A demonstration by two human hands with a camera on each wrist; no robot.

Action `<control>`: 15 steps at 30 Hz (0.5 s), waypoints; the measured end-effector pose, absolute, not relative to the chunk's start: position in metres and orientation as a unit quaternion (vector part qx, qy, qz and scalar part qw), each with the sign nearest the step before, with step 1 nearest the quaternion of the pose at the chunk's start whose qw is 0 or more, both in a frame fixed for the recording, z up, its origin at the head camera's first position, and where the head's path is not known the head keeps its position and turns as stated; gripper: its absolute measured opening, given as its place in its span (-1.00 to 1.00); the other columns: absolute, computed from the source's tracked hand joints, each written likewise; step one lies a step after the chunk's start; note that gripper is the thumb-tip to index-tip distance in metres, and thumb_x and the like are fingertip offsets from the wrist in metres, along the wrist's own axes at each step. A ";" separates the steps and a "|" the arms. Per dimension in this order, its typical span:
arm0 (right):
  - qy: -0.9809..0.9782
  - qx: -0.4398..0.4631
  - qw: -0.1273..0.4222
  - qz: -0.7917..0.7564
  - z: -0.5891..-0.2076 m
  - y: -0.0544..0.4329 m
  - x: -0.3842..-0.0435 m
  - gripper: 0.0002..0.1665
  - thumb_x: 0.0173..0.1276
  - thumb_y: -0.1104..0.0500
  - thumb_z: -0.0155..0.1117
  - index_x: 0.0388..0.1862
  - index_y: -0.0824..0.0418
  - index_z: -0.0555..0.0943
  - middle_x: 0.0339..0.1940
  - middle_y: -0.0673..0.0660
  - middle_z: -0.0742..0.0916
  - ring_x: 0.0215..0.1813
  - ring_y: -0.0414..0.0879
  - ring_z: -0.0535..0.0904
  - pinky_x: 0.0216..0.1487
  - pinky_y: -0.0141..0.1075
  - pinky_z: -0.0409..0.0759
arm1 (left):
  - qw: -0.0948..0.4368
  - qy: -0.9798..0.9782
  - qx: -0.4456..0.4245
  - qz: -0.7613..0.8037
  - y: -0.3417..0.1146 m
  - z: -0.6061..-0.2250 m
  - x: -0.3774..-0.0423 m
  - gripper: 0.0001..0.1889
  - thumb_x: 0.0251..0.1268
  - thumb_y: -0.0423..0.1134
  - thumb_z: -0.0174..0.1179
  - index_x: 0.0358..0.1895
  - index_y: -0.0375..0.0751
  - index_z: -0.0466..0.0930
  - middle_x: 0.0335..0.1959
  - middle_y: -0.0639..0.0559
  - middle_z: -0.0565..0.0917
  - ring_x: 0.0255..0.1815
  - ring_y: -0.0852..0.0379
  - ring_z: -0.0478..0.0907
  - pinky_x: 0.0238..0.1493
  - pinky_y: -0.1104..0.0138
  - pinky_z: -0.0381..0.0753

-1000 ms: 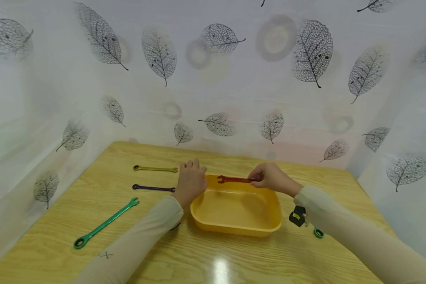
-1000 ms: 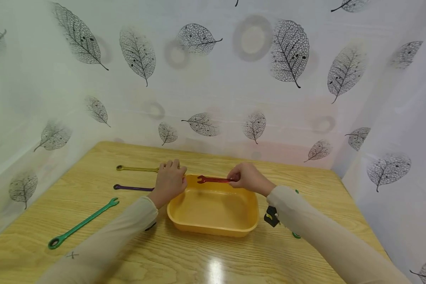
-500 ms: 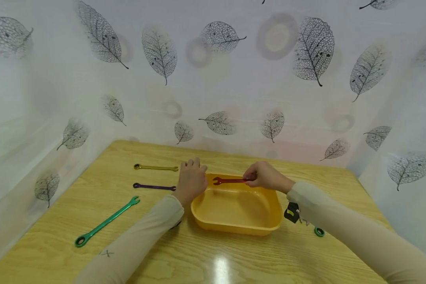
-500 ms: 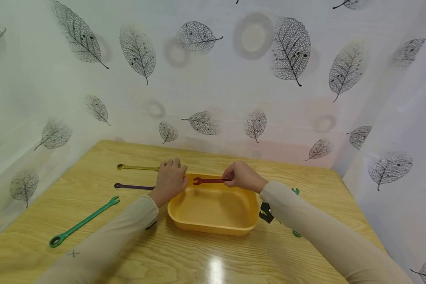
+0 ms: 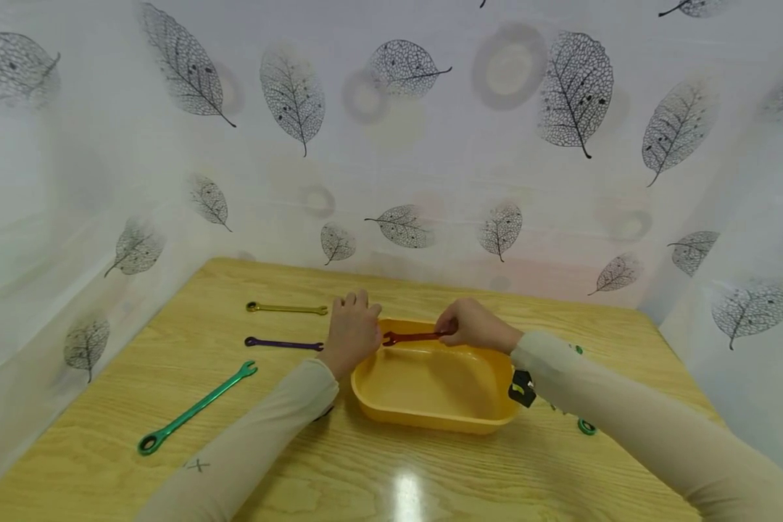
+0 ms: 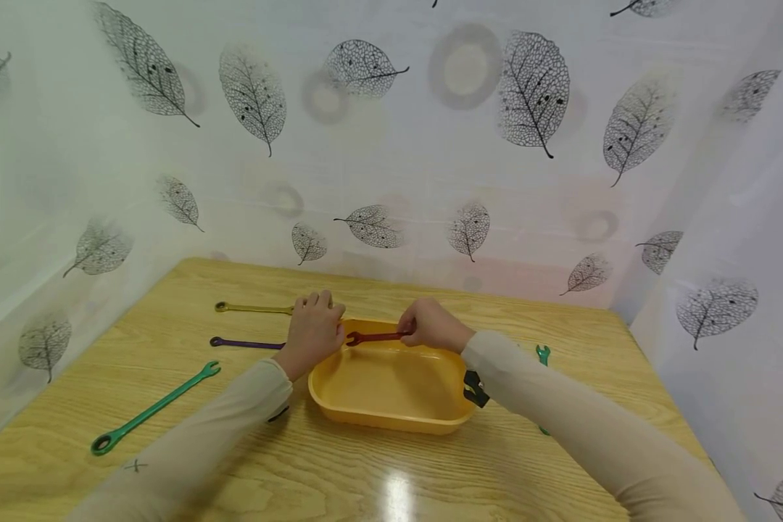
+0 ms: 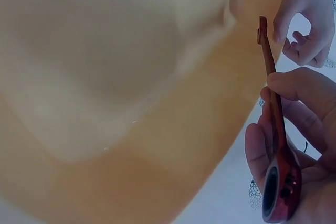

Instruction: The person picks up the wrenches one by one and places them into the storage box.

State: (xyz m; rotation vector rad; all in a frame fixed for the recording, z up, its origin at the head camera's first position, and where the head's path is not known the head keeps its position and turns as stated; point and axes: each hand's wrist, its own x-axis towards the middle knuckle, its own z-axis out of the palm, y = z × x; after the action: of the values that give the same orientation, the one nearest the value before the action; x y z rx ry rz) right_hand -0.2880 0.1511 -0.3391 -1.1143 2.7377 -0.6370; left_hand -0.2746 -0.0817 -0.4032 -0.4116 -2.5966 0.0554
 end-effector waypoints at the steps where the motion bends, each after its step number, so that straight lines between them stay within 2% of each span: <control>1: 0.904 -0.368 0.059 -0.210 -0.339 0.150 -0.288 -0.86 0.08 0.34 0.37 -0.34 0.36 0.72 -0.41 0.18 0.76 -0.43 -0.21 0.62 -0.35 -0.42 0.60 | 0.254 -0.955 -0.151 0.022 -0.082 -0.403 -0.275 -0.83 0.11 -0.14 0.20 -0.24 -0.07 0.63 -0.25 -0.07 0.51 -0.25 -0.01 0.42 -0.17 0.12 0.42; 15: 0.904 -0.363 0.073 -0.214 -0.350 0.136 -0.288 -0.88 0.10 0.36 0.33 -0.35 0.34 0.73 -0.44 0.15 0.77 -0.46 -0.24 0.60 -0.37 -0.43 0.58 | 0.258 -0.954 -0.152 0.022 -0.081 -0.403 -0.274 -0.84 0.11 -0.13 0.21 -0.26 -0.08 0.63 -0.28 -0.07 0.50 -0.28 0.00 0.41 -0.20 0.14 0.41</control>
State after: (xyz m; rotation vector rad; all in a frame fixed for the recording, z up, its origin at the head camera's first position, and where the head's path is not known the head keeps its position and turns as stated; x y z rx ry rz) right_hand -0.2879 0.1359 -0.3505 -1.0918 2.7146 -0.6440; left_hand -0.2737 -0.0813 -0.4026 -0.4128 -2.5863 0.0583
